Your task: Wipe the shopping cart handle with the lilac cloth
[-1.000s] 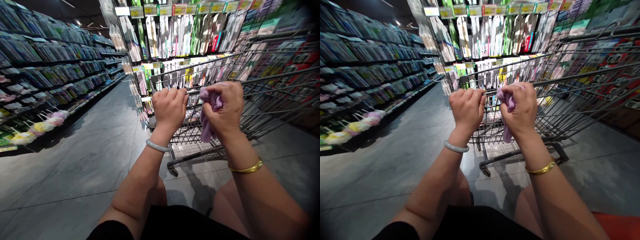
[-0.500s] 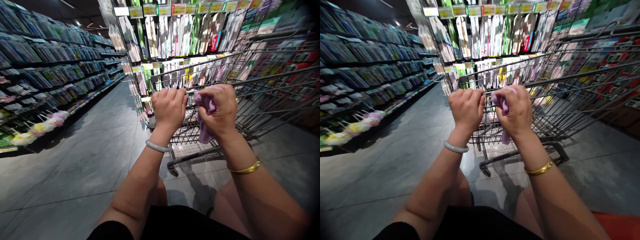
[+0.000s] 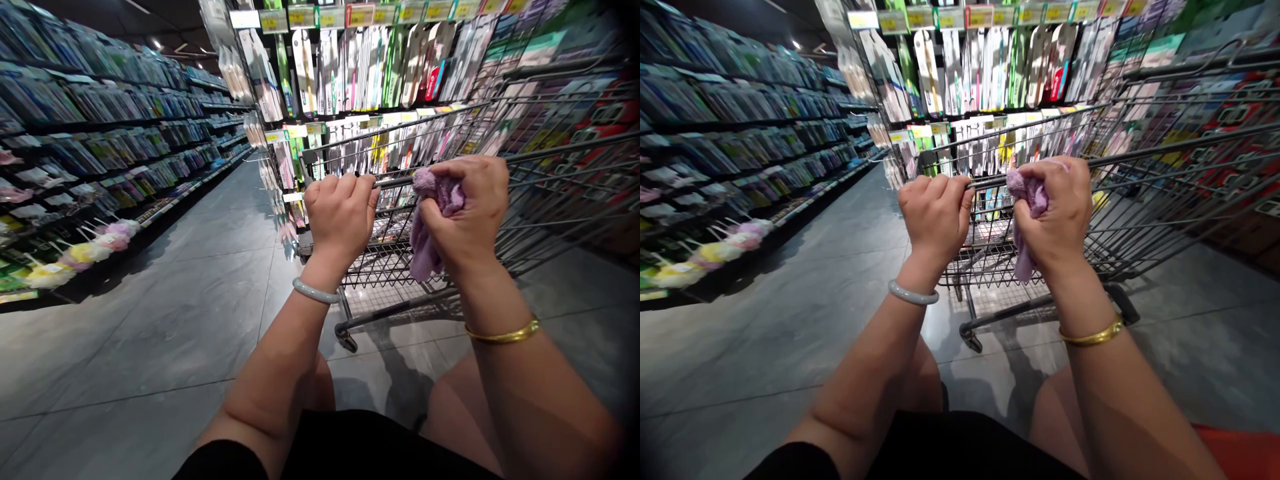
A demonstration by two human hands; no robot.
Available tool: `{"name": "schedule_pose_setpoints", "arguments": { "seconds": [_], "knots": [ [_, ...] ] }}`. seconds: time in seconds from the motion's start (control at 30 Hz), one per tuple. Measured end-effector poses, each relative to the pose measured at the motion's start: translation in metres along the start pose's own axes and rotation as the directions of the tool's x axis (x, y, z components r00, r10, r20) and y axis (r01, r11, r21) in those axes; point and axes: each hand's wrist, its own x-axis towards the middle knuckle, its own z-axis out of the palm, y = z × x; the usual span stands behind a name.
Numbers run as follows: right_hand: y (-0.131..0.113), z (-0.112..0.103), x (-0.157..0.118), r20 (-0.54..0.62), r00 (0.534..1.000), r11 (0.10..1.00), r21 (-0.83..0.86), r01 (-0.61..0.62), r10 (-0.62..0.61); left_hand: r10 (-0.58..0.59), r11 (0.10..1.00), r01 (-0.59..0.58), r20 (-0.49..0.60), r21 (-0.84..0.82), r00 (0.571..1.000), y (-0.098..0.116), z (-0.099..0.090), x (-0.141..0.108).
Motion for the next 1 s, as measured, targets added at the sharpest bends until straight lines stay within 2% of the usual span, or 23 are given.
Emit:
{"name": "schedule_pose_setpoints", "arguments": {
  "seconds": [0.3,1.0],
  "knots": [
    [-0.0001,0.0036,-0.0009,-0.008,1.000,0.998,0.057,0.006,-0.005,0.006,1.000,-0.006,-0.029,0.013,1.000,-0.0006,0.0020,-0.0001],
    [-0.0035,0.0037,-0.0031,0.010,1.000,0.998,0.055,-0.012,0.011,-0.005,1.000,0.005,-0.010,-0.008,1.000,0.0006,0.0020,0.0005]
  ]
}}
